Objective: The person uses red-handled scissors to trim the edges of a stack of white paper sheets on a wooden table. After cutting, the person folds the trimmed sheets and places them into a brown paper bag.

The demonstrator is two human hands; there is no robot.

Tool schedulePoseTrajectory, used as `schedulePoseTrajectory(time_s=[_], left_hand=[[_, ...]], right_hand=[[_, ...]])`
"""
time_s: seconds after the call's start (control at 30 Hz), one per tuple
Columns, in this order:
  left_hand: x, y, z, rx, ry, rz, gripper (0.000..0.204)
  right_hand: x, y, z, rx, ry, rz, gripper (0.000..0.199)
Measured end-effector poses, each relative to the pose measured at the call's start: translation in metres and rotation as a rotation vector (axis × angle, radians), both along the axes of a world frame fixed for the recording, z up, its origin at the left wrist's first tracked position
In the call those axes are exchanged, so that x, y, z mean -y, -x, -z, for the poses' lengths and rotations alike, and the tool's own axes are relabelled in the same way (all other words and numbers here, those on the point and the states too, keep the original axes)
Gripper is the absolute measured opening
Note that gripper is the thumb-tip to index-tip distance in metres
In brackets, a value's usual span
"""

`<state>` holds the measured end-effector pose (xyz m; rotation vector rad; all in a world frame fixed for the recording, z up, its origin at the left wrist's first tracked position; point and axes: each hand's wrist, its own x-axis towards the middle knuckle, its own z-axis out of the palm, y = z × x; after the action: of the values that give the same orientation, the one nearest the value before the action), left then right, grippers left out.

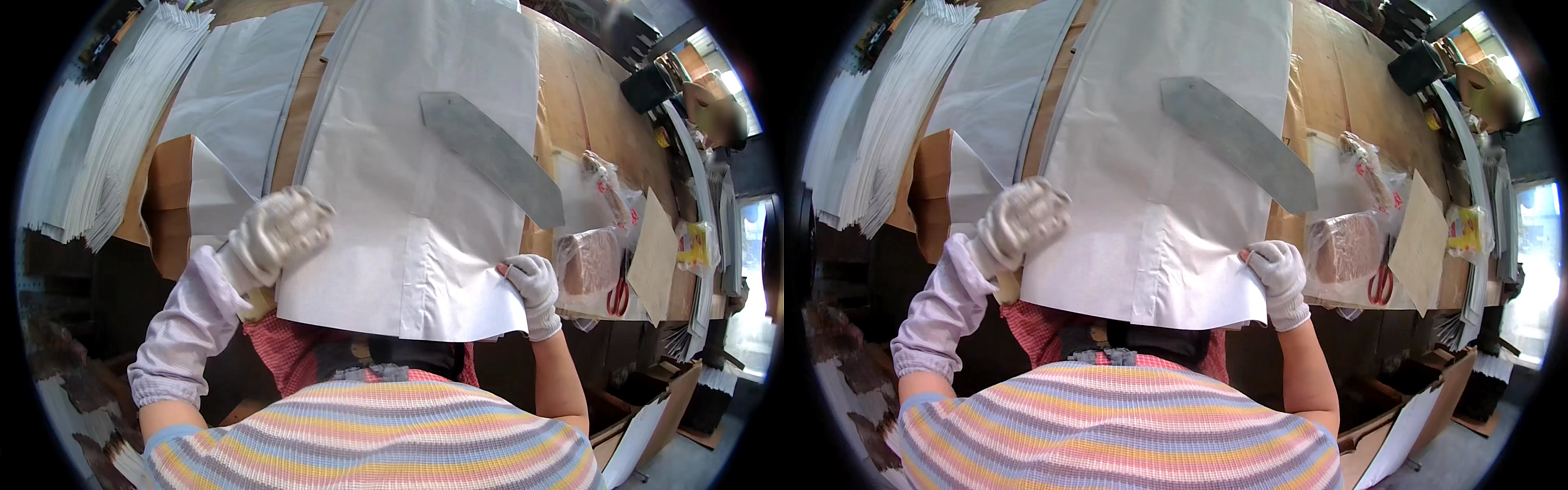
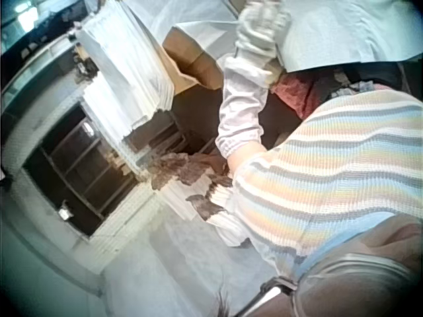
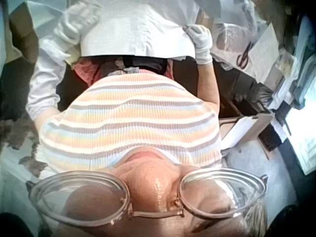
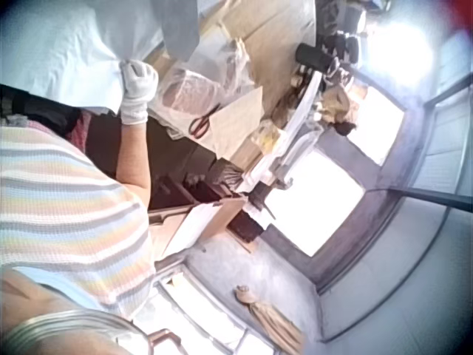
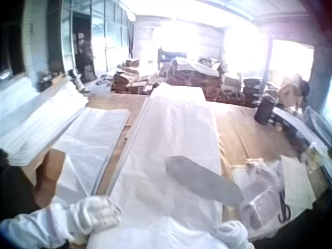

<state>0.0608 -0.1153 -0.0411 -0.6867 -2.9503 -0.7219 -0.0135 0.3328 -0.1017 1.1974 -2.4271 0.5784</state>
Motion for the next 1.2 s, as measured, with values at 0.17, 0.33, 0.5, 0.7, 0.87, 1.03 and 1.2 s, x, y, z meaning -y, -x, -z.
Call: schedulePoseTrajectory(time_s=[0.17,0.33,0.5,0.7,0.87,1.03,1.2], left_hand=[[0.021,0.008,0.016,-0.136,0.002,0.142,0.013],[0.020,0.028,0.022,0.604,-0.396,-0.699,0.010],[-0.002,0.026,0.041,0.334,-0.247,-0.817,0.024],[-0.028,0.020,0.071,-0.151,0.038,-0.909,0.023],[-0.031,0.028,0.069,-0.087,0.119,-0.976,0.022],[-0.028,0.034,0.074,-0.040,0.089,-1.014,0.029],[-0.030,0.039,0.069,0.026,0.151,-1.041,0.029]], right_hand=[[0.000,0.015,-0.020,0.268,-0.080,-0.045,0.018],[0.002,0.033,-0.029,1.035,0.227,0.388,0.028],[0.010,0.048,-0.018,1.288,0.232,0.486,0.024],[0.038,0.023,-0.016,0.953,0.153,0.755,0.025],[0.044,0.009,0.004,0.693,0.269,0.776,0.017],[0.050,0.007,0.015,0.472,0.255,0.679,0.020],[0.065,0.012,-0.004,-0.119,-0.076,0.482,0.057]])
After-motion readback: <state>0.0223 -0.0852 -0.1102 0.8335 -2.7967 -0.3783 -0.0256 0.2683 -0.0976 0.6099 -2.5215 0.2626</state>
